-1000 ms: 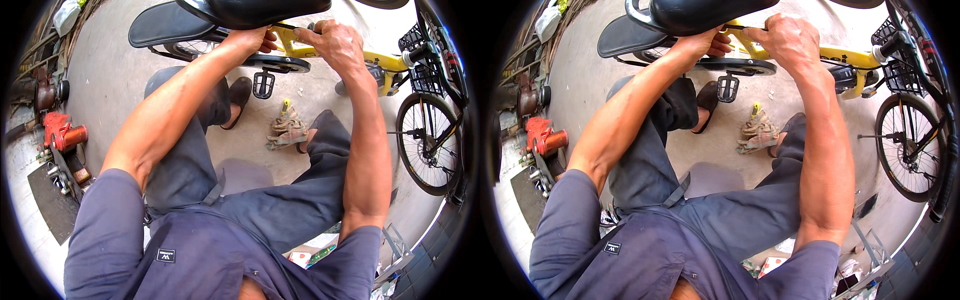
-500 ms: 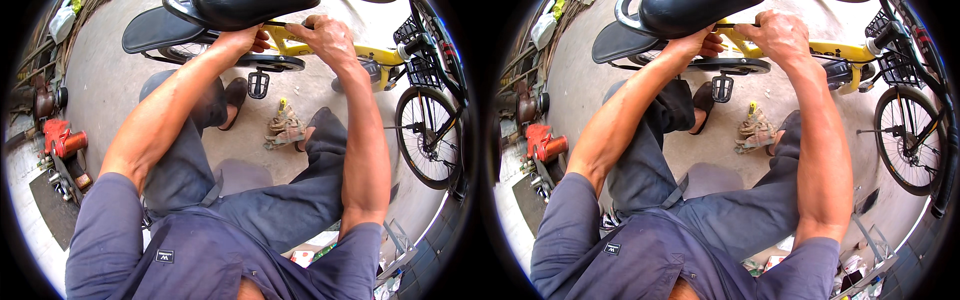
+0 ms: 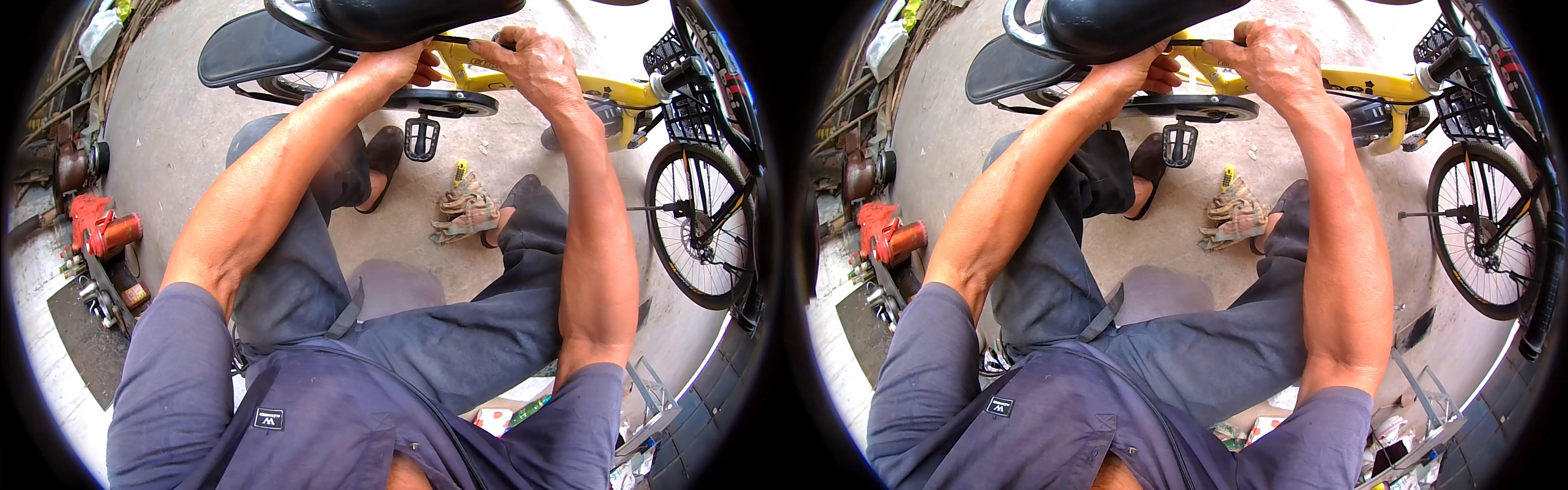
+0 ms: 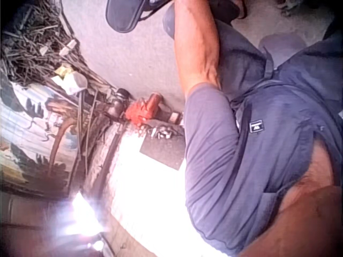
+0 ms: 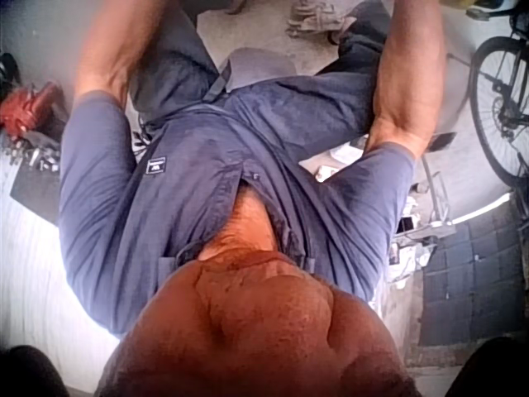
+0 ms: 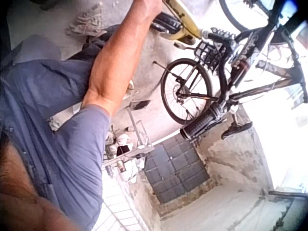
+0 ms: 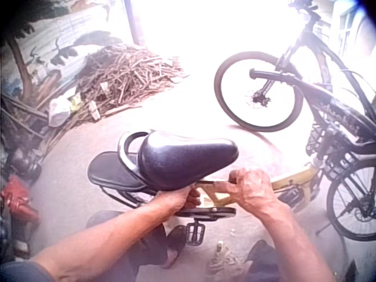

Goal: The person sits on the floor and uses a screwdriver to tighten a bolt on the frame of a yellow bicycle near the seat post. The person holds the bicycle frame steady with one hand while turning the screwdriver with the other.

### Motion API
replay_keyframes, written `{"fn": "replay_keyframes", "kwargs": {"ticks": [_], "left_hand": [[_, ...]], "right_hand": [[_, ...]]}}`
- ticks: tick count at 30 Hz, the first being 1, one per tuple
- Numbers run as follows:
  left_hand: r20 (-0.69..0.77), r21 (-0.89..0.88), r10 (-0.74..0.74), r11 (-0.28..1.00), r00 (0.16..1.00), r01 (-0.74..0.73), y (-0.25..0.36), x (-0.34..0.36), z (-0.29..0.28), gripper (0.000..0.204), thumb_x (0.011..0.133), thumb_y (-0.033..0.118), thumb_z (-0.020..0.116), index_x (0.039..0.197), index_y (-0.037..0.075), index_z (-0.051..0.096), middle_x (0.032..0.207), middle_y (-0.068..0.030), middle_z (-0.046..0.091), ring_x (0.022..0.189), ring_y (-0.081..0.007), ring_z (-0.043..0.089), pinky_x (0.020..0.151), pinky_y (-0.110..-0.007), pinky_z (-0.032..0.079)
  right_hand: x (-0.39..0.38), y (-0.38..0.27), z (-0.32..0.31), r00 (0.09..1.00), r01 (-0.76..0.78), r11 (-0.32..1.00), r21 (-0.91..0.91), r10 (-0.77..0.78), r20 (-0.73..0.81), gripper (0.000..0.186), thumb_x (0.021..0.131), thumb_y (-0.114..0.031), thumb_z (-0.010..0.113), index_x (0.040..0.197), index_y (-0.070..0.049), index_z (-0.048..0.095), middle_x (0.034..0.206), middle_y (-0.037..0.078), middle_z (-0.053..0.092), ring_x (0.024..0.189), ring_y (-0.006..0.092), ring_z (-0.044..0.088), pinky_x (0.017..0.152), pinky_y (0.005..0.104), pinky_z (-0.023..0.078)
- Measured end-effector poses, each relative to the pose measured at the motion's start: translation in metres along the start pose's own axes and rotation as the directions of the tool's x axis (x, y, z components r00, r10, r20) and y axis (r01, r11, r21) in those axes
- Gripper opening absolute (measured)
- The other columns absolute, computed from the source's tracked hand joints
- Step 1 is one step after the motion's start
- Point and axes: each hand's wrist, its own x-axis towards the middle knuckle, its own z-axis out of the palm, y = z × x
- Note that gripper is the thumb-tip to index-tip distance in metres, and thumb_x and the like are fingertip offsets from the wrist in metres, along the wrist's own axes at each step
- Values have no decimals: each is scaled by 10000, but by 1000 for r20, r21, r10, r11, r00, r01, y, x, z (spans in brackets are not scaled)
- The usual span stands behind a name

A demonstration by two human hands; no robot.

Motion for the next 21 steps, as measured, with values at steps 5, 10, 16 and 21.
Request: {"fn": "replay_keyframes", "kwargs": {"ticks": [5,10,16,21], "left_hand": [[6,-13,-8,1000,1000,8,1,-2,-1,492,933,468,518,1101,8,573,931,-122,655,835,-197,679,745,-298,557],[2,-40,4,999,1000,-4,13,-12,6,464,933,442,534,1093,9,572,909,-124,656,803,-200,679,718,-304,563],[-21,-80,-48,996,999,46,10,-11,5,389,924,365,573,1075,7,583,890,-126,658,768,-200,676,698,-301,564],[-35,-91,-21,996,999,17,9,-17,9,406,903,356,611,1087,-6,586,903,-134,656,779,-197,675,702,-297,563]], "right_hand": [[0,2,-5,999,40,998,39,-41,31,398,821,-456,641,931,-84,730,724,122,684,715,252,677,718,364,512],[-3,2,-9,995,102,995,-13,-102,25,310,831,-373,647,934,-92,727,714,119,679,703,246,671,715,367,509],[-5,-1,-10,986,160,980,-118,-152,72,296,862,-347,647,943,-71,716,677,128,654,611,225,634,632,355,492],[-2,15,6,993,90,996,-13,-89,77,287,843,-342,642,936,-82,719,714,137,666,690,265,658,708,374,508]]}}
